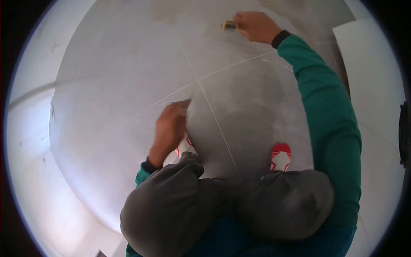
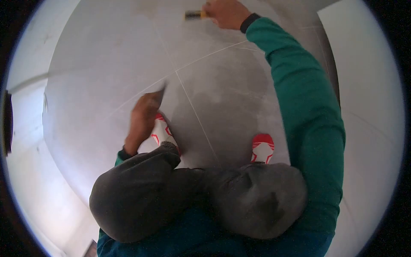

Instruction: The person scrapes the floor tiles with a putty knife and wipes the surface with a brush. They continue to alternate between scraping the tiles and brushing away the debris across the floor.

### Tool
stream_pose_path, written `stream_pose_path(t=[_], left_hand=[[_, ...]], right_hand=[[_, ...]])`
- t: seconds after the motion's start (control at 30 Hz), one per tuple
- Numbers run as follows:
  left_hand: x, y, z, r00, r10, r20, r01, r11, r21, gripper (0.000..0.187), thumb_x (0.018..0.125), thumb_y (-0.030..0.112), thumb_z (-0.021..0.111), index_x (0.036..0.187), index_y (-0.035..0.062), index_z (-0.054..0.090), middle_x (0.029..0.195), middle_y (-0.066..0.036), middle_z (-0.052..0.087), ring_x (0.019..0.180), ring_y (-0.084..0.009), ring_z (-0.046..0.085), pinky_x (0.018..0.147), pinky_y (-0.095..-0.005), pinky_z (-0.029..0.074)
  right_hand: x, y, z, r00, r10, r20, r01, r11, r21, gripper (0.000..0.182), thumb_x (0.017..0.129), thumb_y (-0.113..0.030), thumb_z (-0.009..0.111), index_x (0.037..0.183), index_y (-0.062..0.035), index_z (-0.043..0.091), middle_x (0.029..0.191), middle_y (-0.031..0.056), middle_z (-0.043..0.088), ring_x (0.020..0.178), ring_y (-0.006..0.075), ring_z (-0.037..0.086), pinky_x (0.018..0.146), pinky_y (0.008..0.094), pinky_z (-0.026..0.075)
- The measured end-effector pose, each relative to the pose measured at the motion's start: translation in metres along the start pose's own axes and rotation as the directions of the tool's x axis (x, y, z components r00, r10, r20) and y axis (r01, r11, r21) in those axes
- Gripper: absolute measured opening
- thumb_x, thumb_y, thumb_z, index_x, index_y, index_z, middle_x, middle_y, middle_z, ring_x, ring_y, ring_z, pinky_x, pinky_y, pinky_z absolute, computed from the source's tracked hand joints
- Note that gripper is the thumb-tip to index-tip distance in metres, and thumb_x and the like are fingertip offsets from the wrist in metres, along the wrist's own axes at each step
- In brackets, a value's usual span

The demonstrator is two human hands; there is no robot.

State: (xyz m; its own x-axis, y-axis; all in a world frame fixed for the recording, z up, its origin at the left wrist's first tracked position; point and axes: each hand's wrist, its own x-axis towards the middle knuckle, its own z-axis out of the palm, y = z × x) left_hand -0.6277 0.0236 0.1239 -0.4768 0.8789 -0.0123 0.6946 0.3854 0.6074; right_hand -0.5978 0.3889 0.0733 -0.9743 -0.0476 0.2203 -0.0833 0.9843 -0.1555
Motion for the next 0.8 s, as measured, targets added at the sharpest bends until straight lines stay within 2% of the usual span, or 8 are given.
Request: stream_pose_path(t=[0.1,0.2,0.3,0.37,0.4,0.47,0.57,0.8], left_hand=[[0.009,0.001,0.052,0.88,0.291,0.375,-0.347,0.933,0.09,0.042,0.073,0.007,0.052,0.114,0.003,0.049,0.109,-0.013,0.051,0.096,-0.0289,0.049,0.081,-0.0376,0.04],[-0.002,-0.01,0.12,0.613,0.567,0.55,-0.686,0.728,0.014,0.046,0.076,0.018,0.054,0.118,0.0013,0.045,0.111,-0.013,0.049,0.101,-0.0266,0.047,0.083,-0.0376,0.037],[0.018,0.002,0.142,0.491,0.758,0.429,-0.814,0.574,-0.084,0.045,0.077,0.022,0.054,0.117,0.0024,0.046,0.109,-0.011,0.049,0.101,-0.0242,0.046,0.083,-0.0361,0.036],[0.062,0.008,0.175,0.489,0.828,0.275,-0.855,0.518,-0.04,0.034,0.074,0.02,0.053,0.103,0.001,0.055,0.103,-0.01,0.05,0.092,-0.0235,0.048,0.076,-0.0367,0.038],[0.094,0.014,0.189,0.516,0.826,0.227,-0.855,0.511,0.088,0.028,0.076,0.02,0.052,0.098,0.0027,0.056,0.102,-0.009,0.05,0.091,-0.0236,0.048,0.075,-0.0377,0.038],[0.183,0.02,0.209,0.569,0.818,0.084,-0.798,0.524,0.298,0.016,0.076,0.016,0.051,0.088,0.0067,0.056,0.086,-0.008,0.052,0.079,-0.0218,0.051,0.067,-0.0354,0.04],[0.27,0.022,0.179,0.736,0.638,0.226,-0.668,0.632,0.393,0.014,0.077,0.013,0.05,0.085,0.01,0.06,0.083,-0.008,0.057,0.078,-0.0236,0.055,0.061,-0.0355,0.044],[0.244,-0.022,0.082,0.823,0.561,0.086,-0.548,0.746,0.378,0.026,0.074,0.01,0.05,0.1,0.0077,0.055,0.085,-0.009,0.054,0.082,-0.0264,0.054,0.064,-0.04,0.046]], right_hand=[[-0.034,-0.019,-0.052,0.847,0.53,0.032,-0.531,0.843,0.089,0.021,0.077,-0.018,0.059,0.097,-0.0108,0.054,0.095,0.0112,0.056,0.081,0.0267,0.056,0.07,0.0342,0.047],[-0.152,-0.015,-0.066,0.997,0.014,-0.081,-0.058,0.811,-0.582,0.026,0.077,-0.014,0.061,0.103,-0.0156,0.056,0.096,0.0111,0.054,0.09,0.0235,0.053,0.07,0.0357,0.048],[-0.265,-0.088,-0.089,0.646,0.759,-0.081,-0.76,0.628,-0.169,0.028,0.083,-0.024,0.055,0.098,-0.0015,0.057,0.091,0.0152,0.056,0.085,0.0316,0.05,0.074,0.0426,0.037],[-0.349,-0.14,-0.092,0.462,0.886,-0.04,-0.869,0.443,-0.221,0.03,0.083,-0.026,0.055,0.1,-0.0011,0.056,0.094,0.0177,0.055,0.09,0.034,0.049,0.08,0.0443,0.035],[-0.395,-0.164,-0.087,0.582,0.799,-0.15,-0.774,0.487,-0.404,0.034,0.081,-0.026,0.057,0.101,0.001,0.054,0.094,0.0186,0.055,0.088,0.0352,0.051,0.078,0.0433,0.038],[-0.397,-0.212,-0.115,0.127,0.989,0.074,-0.978,0.137,-0.158,0.037,0.079,-0.025,0.059,0.102,0.0025,0.051,0.093,0.0193,0.055,0.085,0.0342,0.054,0.073,0.0411,0.042],[-0.385,-0.259,-0.139,-0.203,0.967,0.154,-0.968,-0.174,-0.183,0.044,0.08,-0.032,0.056,0.109,0.001,0.05,0.096,0.0225,0.055,0.093,0.0353,0.053,0.076,0.0417,0.042],[-0.401,-0.293,-0.08,-0.331,0.943,-0.032,-0.824,-0.272,0.497,0.041,0.083,-0.029,0.055,0.114,-0.0032,0.047,0.098,0.0104,0.054,0.098,0.0218,0.051,0.081,0.0334,0.04]])
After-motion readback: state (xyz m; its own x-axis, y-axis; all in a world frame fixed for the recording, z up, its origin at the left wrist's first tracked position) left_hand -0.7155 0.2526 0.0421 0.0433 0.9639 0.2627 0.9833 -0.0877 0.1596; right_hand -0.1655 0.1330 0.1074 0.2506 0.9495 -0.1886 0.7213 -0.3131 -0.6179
